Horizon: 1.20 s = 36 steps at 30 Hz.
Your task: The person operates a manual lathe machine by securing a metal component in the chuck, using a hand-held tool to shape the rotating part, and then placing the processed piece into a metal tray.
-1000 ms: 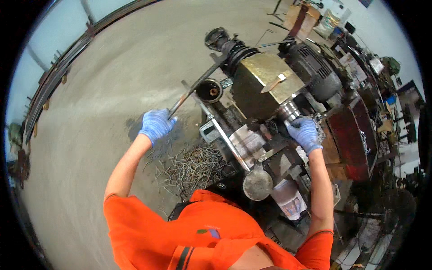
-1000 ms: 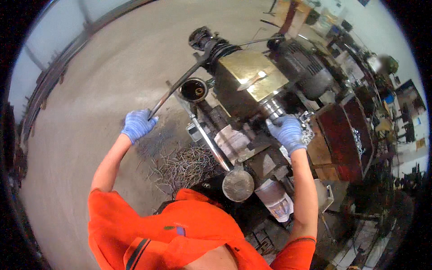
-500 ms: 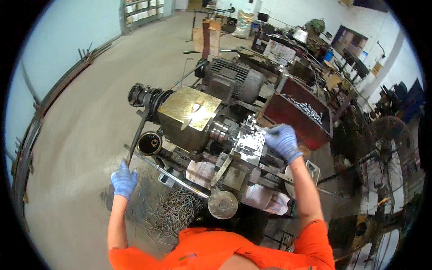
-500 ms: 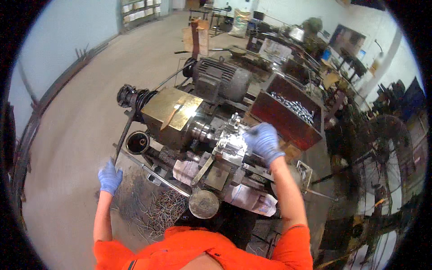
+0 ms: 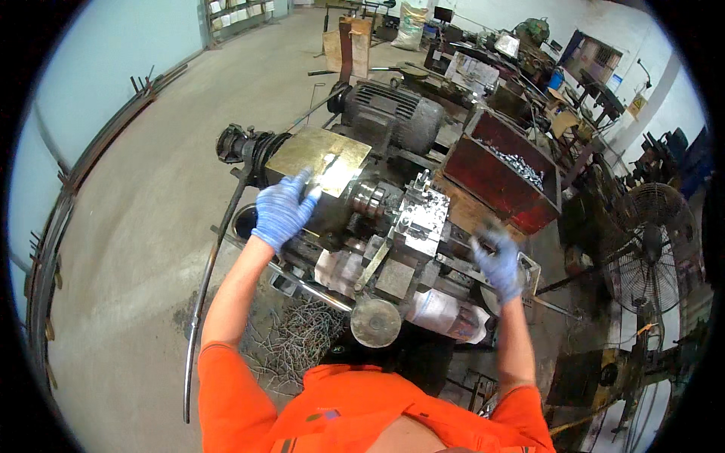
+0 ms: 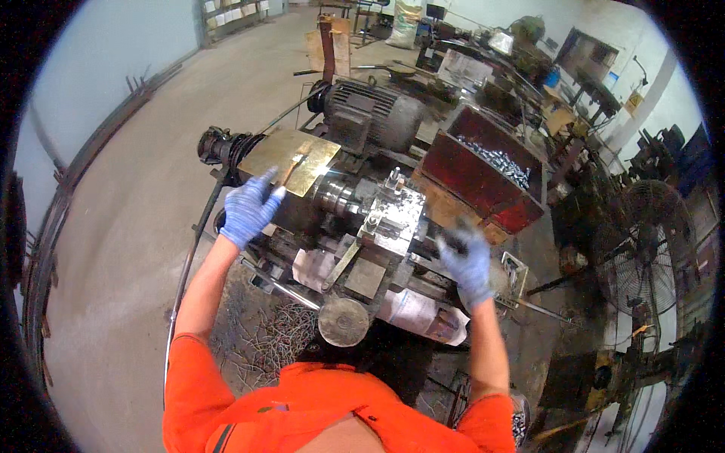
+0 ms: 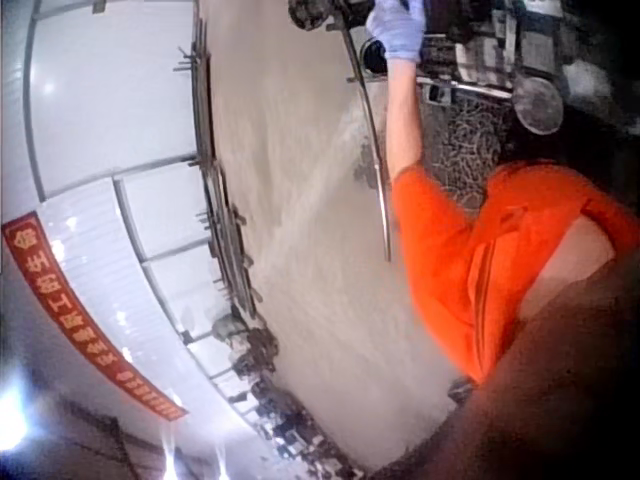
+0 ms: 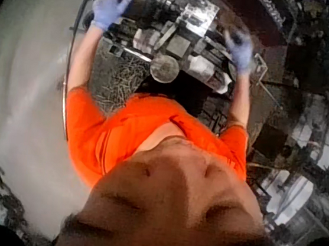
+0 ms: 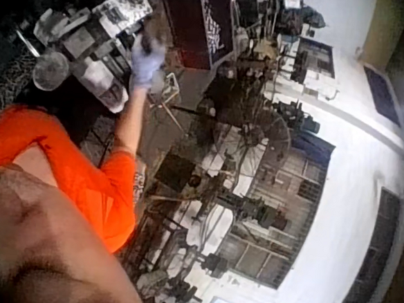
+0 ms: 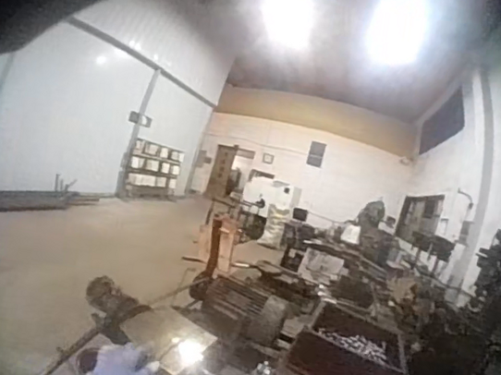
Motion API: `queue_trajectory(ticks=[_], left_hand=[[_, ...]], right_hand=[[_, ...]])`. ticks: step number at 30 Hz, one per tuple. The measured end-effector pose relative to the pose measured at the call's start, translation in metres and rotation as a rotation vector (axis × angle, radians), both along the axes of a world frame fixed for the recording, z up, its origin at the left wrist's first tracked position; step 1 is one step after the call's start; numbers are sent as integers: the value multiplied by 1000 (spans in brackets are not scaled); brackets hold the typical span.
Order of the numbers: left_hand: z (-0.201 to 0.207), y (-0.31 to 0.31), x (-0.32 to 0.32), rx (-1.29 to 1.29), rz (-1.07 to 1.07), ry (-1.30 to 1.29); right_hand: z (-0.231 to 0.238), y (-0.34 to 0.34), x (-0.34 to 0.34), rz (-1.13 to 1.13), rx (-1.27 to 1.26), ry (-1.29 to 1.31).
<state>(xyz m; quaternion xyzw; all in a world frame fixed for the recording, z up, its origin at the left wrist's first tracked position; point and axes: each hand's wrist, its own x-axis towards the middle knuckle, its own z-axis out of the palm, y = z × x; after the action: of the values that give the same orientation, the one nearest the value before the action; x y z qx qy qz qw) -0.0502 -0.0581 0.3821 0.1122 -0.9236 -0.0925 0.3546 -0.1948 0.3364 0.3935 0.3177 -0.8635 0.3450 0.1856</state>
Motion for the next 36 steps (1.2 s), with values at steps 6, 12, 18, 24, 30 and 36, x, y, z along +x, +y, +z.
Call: queue_trajectory(ticks=[6,12,18,24,30,36], left_hand=[[-14,11,-6,6,-25,70],[-5,9,-6,58,-11,-16],[-2,-27,30,-72,237,63],[4,-16,35,-134,268,-81],[8,53,17,-113,-101,-12],[-9,114,-24,-75,-244,-122]], right_hand=[[-83,58,89,-122,-66,-401],[-113,89,100,-203,-81,-524],[-107,85,104,-134,-132,-339],[-129,83,107,-64,-32,-238],[-102,81,129,-49,-128,-453],[-100,89,134,-104,-183,-509]])
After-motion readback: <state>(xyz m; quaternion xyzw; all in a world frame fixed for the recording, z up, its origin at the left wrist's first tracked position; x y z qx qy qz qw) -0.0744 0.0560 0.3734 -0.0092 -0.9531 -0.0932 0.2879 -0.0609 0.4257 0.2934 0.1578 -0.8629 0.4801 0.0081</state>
